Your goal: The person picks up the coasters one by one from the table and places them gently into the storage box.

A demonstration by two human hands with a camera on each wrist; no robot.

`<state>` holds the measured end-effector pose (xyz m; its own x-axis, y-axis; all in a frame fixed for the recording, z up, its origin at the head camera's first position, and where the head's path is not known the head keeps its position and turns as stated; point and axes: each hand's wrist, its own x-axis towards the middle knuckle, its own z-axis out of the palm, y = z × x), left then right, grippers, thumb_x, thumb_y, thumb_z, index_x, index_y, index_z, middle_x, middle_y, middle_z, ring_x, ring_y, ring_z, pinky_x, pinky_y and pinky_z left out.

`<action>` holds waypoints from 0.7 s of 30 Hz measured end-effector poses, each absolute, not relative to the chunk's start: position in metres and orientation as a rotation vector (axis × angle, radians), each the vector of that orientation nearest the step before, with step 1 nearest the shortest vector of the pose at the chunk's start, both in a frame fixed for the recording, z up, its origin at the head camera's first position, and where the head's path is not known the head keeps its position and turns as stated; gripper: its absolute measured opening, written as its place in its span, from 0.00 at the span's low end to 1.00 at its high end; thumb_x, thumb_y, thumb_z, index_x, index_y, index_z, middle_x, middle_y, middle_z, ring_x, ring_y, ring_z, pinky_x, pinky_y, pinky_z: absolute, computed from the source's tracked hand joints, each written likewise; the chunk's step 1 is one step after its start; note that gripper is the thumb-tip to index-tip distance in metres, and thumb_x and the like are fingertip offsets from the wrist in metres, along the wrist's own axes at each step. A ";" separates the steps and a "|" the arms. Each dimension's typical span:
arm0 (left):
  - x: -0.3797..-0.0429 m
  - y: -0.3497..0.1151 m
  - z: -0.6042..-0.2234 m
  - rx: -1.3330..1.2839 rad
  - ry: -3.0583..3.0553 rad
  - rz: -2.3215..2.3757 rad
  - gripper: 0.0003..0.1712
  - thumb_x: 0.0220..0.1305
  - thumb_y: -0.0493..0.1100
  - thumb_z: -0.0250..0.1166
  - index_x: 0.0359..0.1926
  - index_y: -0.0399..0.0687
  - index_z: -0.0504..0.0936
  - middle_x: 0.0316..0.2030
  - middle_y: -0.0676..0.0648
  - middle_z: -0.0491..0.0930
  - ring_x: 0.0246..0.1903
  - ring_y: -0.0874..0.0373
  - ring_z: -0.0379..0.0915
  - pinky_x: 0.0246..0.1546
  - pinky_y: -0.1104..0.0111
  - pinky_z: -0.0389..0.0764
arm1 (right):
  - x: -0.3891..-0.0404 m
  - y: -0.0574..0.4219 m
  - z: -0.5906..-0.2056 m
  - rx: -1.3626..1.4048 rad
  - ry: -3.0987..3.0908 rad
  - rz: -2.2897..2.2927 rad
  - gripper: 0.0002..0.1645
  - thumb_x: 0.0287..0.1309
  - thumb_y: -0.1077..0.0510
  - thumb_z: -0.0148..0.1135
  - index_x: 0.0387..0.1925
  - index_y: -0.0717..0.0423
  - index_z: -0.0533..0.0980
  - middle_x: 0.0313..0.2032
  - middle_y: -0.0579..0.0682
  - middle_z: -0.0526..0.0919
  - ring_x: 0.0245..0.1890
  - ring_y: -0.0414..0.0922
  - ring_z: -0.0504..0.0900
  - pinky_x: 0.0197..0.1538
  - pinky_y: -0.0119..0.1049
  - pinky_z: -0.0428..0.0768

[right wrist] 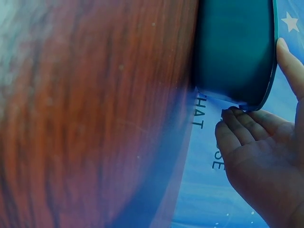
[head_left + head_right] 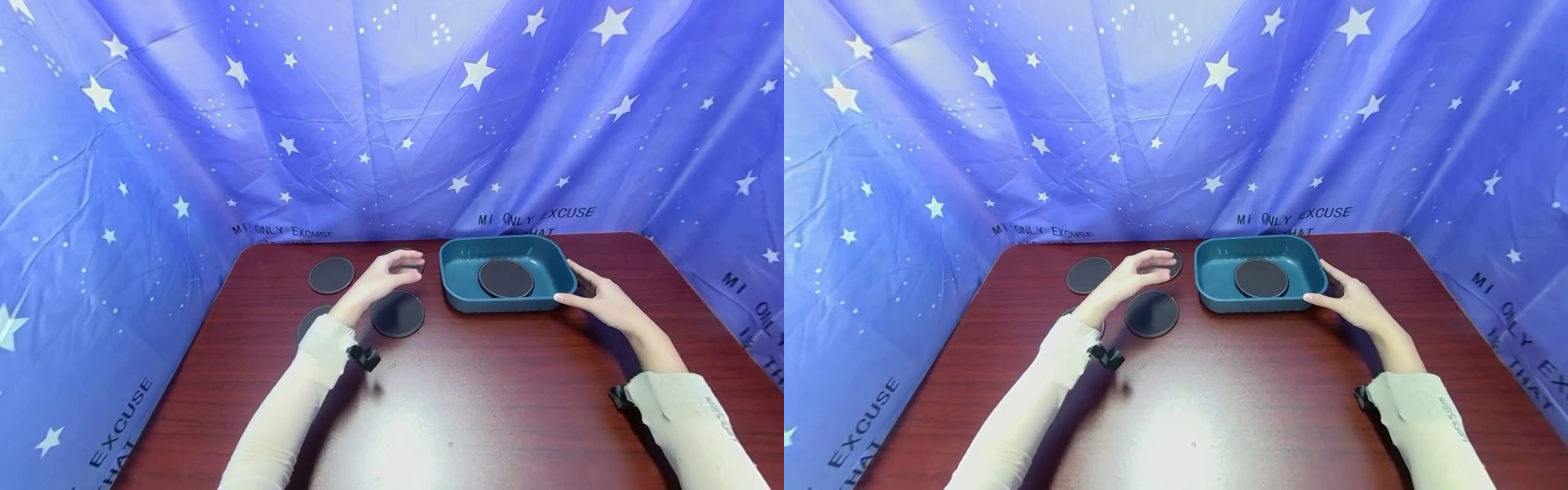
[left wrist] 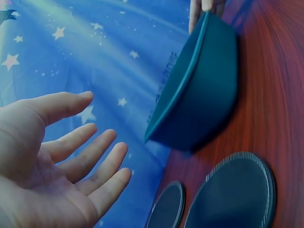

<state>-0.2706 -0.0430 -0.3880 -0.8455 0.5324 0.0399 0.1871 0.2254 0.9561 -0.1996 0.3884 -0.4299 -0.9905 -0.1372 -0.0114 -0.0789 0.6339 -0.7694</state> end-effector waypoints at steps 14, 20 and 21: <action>-0.258 -0.120 -0.411 0.730 2.359 1.670 0.29 0.66 0.35 0.64 0.66 0.32 0.70 0.63 0.30 0.74 0.61 0.31 0.72 0.60 0.59 0.80 | -0.202 0.390 -0.433 -0.165 2.775 -1.291 0.55 0.64 0.49 0.65 0.79 0.56 0.43 0.75 0.69 0.53 0.72 0.69 0.56 0.46 0.03 0.60; -0.251 -0.155 -0.418 0.674 2.419 1.662 0.28 0.66 0.35 0.65 0.65 0.32 0.71 0.63 0.28 0.73 0.62 0.31 0.71 0.60 0.62 0.79 | -0.202 0.390 -0.431 -0.165 2.771 -1.292 0.55 0.65 0.49 0.65 0.79 0.56 0.43 0.76 0.69 0.52 0.73 0.69 0.54 0.47 0.03 0.59; -0.249 -0.160 -0.419 0.657 2.428 1.662 0.28 0.66 0.36 0.65 0.65 0.33 0.71 0.63 0.28 0.73 0.62 0.31 0.71 0.59 0.65 0.80 | -0.202 0.390 -0.431 -0.165 2.772 -1.291 0.55 0.65 0.49 0.65 0.79 0.56 0.43 0.76 0.69 0.52 0.73 0.69 0.54 0.47 0.03 0.59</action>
<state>-0.2494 -0.1598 -0.4194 -0.8973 0.4195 0.1376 0.2801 0.3002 0.9118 -0.2015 0.3900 -0.4310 -0.9910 -0.1308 -0.0265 -0.0639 0.6391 -0.7664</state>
